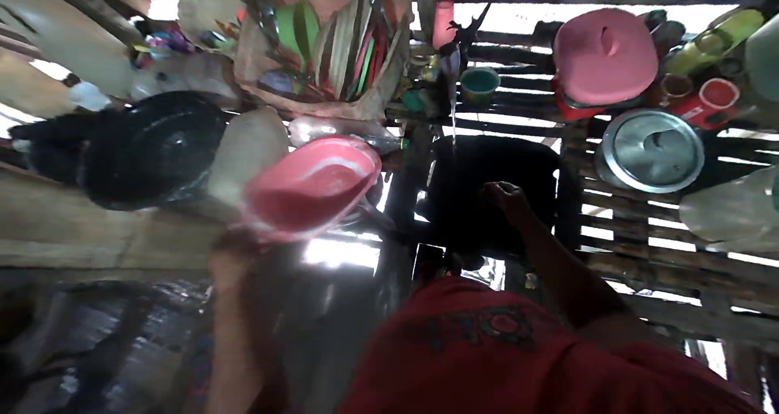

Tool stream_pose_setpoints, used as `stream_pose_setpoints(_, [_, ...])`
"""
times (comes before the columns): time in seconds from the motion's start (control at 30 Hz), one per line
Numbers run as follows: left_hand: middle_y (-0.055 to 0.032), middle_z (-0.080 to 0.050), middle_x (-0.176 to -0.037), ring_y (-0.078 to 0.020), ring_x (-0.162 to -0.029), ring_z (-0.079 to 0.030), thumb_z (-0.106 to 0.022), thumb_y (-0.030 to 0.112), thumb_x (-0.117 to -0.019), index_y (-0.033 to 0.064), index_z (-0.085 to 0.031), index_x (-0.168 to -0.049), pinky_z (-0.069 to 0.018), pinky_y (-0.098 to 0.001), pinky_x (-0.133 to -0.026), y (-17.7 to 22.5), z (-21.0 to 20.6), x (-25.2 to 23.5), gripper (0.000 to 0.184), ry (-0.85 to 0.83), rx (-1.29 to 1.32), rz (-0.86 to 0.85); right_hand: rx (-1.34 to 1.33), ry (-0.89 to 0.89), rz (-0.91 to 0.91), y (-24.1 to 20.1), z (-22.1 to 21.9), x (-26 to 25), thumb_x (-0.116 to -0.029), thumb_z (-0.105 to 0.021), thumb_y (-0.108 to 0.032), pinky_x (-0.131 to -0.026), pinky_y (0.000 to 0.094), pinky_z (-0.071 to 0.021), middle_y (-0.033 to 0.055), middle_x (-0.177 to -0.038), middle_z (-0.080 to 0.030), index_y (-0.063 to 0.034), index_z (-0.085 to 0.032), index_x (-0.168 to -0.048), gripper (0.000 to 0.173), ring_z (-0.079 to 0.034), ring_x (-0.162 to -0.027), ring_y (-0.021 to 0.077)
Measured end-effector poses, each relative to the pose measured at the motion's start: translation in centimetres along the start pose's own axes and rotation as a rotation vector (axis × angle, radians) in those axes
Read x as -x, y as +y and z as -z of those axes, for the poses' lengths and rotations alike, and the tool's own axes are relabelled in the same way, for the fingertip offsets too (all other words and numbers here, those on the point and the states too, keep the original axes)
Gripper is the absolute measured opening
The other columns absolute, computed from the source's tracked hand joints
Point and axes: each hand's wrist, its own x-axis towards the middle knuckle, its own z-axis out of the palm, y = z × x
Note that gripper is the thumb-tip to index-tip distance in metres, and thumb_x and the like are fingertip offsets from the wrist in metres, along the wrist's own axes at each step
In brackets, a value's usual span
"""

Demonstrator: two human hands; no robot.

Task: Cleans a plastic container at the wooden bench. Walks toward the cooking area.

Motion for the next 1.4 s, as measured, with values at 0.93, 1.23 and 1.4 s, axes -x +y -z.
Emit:
stream_pose_setpoints(0.93, [-0.0134,-0.061,-0.095,-0.0186,-0.070,-0.053,-0.049,0.035,-0.1071,0.0057,-0.057,-0.130,-0.0487,-0.0407,-0.063,6.0,-6.4,4.3,0.038,-0.138,-0.276,-0.008,-0.112,0.100,-0.036,3.4,5.8,9.9,-0.1088,-0.051,-0.019,-0.093,0.0339,-0.0586,0.0171,-0.112,-0.073,0.0076,-0.063,-0.125,0.034,-0.072,-0.100,0.0185])
stream_pose_setpoints(1.23, [-0.0120,-0.061,-0.111,-0.0176,-0.089,-0.062,-0.048,0.023,-0.1070,0.0024,-0.053,-0.133,-0.0561,-0.0352,-0.076,6.7,-20.5,6.5,0.034,-0.722,-0.008,0.095,-0.166,0.275,-0.035,2.8,6.6,13.5,-0.1093,-0.048,-0.015,-0.091,0.0328,-0.0588,0.0190,-0.114,-0.071,0.0098,-0.061,-0.127,0.033,-0.072,-0.100,0.0186])
stream_pose_setpoints(1.4, [-0.0080,-0.064,-0.093,-0.0152,-0.074,-0.065,-0.050,0.023,-0.1059,0.0037,-0.057,-0.124,-0.0589,-0.0346,-0.070,5.8,-23.7,4.0,0.028,-0.771,0.057,0.024,-0.173,0.330,-0.095,1.8,6.1,14.0,-0.1094,-0.049,-0.018,-0.093,0.0342,-0.0586,0.0179,-0.119,-0.071,0.0067,-0.061,-0.129,0.034,-0.071,-0.104,0.0188])
